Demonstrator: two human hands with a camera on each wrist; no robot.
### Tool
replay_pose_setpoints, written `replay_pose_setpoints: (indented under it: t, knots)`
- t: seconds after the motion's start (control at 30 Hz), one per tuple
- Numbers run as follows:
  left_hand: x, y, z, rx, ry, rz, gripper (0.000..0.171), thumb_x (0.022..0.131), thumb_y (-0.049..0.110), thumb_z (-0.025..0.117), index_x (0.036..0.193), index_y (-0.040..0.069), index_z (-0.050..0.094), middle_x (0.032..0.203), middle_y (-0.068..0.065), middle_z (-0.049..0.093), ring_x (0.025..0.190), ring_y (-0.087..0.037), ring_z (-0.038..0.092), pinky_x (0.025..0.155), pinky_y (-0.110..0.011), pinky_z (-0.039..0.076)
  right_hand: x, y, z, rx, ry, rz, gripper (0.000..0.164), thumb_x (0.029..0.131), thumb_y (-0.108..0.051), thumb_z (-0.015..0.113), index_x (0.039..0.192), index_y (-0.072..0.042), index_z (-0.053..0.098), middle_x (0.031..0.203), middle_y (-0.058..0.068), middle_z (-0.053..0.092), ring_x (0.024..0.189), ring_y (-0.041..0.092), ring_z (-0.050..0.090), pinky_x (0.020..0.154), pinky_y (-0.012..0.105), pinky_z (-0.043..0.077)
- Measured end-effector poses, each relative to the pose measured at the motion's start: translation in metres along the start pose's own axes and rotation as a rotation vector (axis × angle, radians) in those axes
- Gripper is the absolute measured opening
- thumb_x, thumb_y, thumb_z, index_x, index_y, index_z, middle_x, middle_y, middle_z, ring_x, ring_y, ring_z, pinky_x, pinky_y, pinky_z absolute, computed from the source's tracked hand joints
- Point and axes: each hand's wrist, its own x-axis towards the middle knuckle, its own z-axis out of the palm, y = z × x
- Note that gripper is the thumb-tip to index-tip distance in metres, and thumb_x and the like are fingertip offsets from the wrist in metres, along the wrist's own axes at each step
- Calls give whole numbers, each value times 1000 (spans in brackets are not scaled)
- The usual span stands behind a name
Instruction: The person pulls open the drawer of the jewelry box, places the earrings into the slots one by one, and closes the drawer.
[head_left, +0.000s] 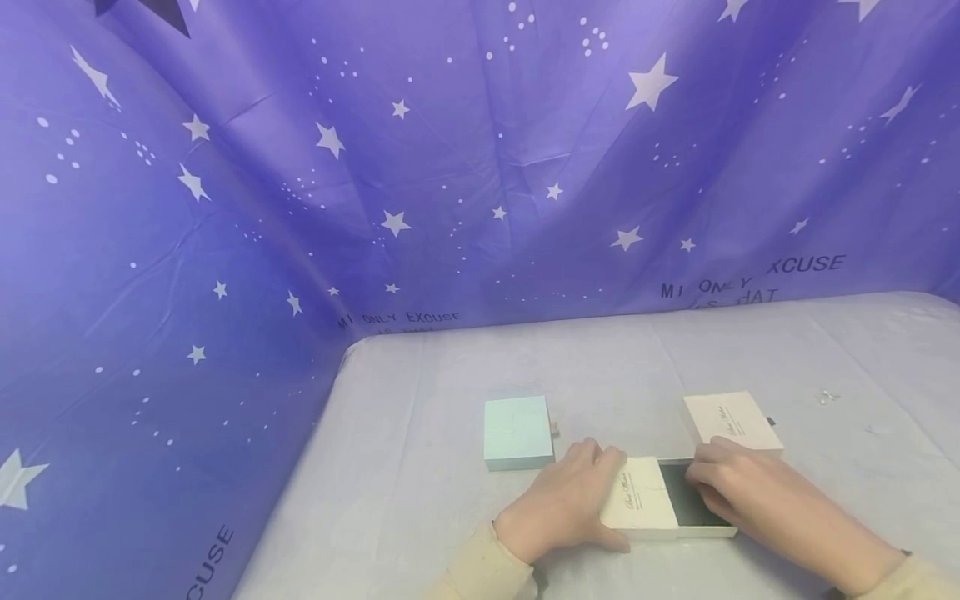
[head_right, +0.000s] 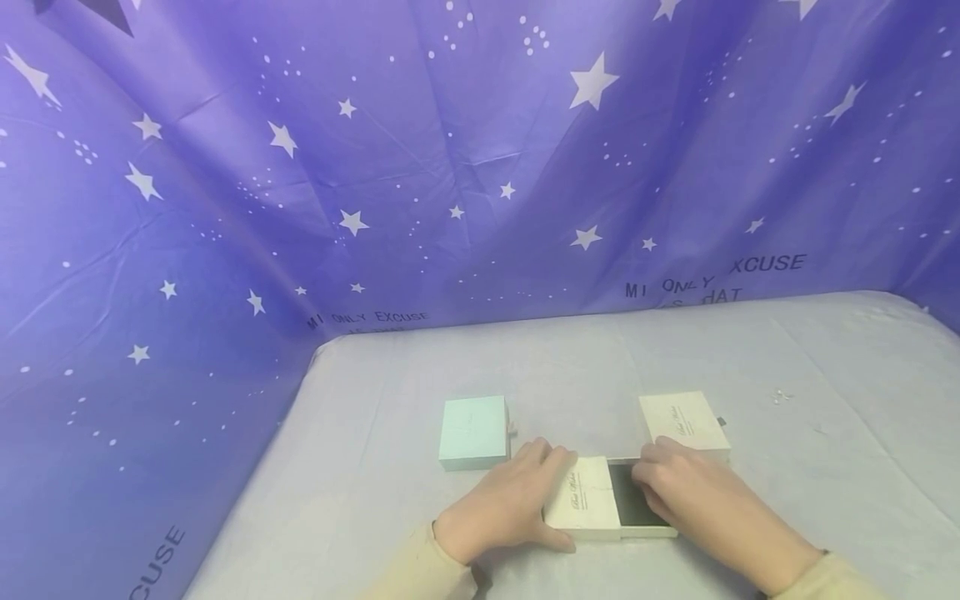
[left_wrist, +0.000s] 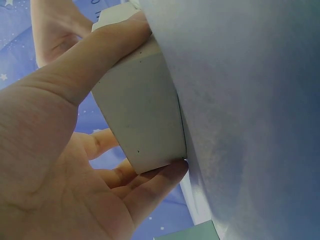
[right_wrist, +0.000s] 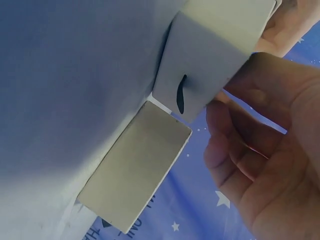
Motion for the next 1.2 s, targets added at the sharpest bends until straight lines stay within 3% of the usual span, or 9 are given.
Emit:
replay_pose_setpoints:
  t: [0.4, 0.73, 1.0, 1.2]
  knots:
    - [2, 1, 0, -3, -19, -11, 89, 62, 54, 88, 135, 23, 47, 98, 10, 44, 82, -1, 39, 61, -13, 35, 4, -3, 5, -3, -23, 41, 29, 67, -6, 82, 72, -25, 61, 74, -19, 45, 66, -5, 38, 52, 19, 41]
    - [3, 1, 0, -1, -19, -20, 92, 62, 54, 89, 137, 22, 46, 100, 9, 45, 83, -1, 40, 62, -13, 36, 5, -4, 8, 9, -8, 56, 35, 66, -5, 83, 67, -26, 55, 72, -20, 40, 63, -5, 33, 51, 18, 37]
    - [2, 0, 0, 6, -14, -9, 92, 62, 55, 88, 137, 22, 46, 100, 10, 46, 83, 0, 40, 63, -12, 36, 2, 0, 7, 18, 68, 53, 26, 63, -12, 83, 83, -23, 69, 83, -16, 58, 73, 3, 56, 63, 24, 53]
    - [1, 0, -1, 0, -15, -13, 90, 62, 54, 88, 136, 22, 46, 99, 10, 45, 83, -1, 40, 63, -12, 36, 0, 8, 5, 10, 102, 50, 19, 70, -14, 77, 86, -22, 72, 87, -13, 63, 80, 10, 61, 70, 32, 55]
